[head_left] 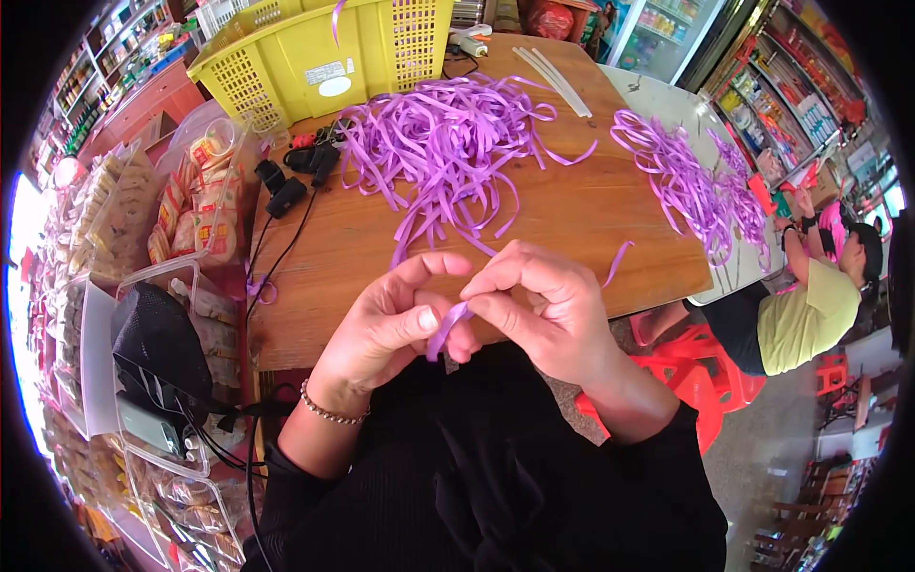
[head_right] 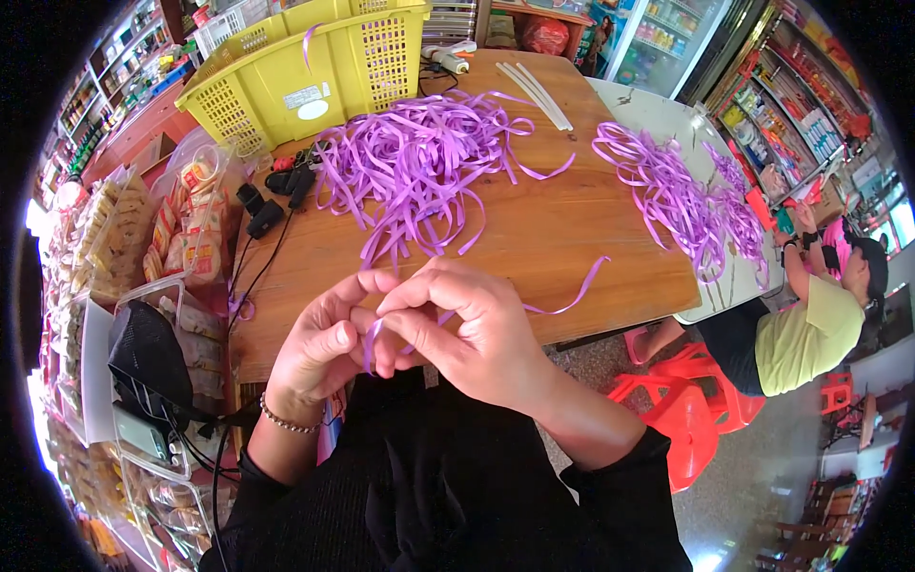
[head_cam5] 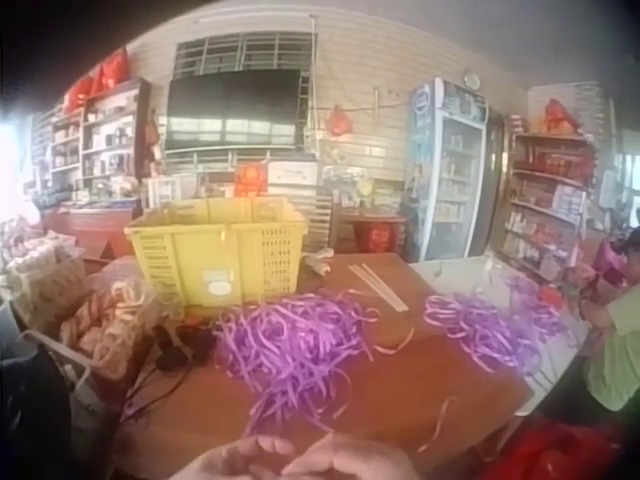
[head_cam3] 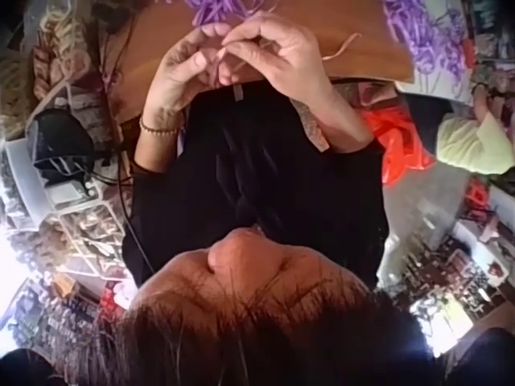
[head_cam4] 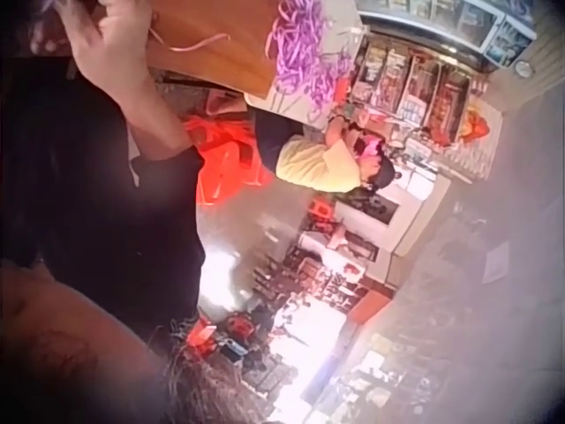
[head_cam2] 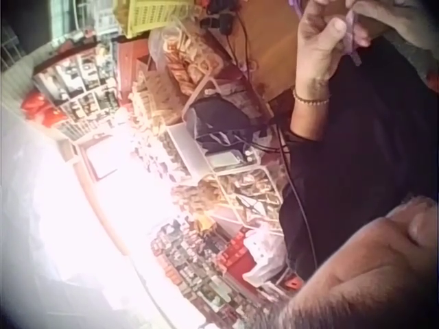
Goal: The person picks up a purple ribbon from a pile on a wooden table and ties a knot at one end by hand, repeating this process several times.
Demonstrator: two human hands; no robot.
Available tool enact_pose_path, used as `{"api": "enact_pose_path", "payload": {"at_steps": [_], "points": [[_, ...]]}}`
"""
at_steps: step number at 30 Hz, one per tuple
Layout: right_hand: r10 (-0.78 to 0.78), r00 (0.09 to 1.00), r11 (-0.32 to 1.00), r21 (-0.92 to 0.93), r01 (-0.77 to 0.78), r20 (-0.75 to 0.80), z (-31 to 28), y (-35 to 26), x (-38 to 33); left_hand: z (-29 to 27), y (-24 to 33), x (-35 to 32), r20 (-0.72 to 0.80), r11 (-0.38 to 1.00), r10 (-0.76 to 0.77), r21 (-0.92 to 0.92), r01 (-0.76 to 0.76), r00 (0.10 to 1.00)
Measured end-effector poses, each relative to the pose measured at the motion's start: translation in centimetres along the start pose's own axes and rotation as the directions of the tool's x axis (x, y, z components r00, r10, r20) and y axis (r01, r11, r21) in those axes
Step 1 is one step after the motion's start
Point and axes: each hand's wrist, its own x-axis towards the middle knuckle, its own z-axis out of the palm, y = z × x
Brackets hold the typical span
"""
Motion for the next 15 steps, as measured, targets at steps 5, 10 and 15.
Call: {"api": "enact_pose_path", "payload": {"at_steps": [5,10,15], "points": [[-0.235,0.972,0.929,-0.291,0.229,0.015,-1.7,0.5,0.0,0.2,0.8,-0.8,-0.066,0.988,-0.12,0.089,0.126,0.991],[-0.155,0.983,0.853,-0.515,0.082,-0.1,-2.4,-0.1,0.3,1.6,-0.1,-0.1,-0.268,0.921,0.138,0.39,-0.024,0.954],[-0.345,0.938,0.529,-0.82,0.219,0.028,-2.4,-2.4,0.0,1.7,-0.5,0.5,-0.264,0.691,0.345,0.721,-0.053,0.901]]}}
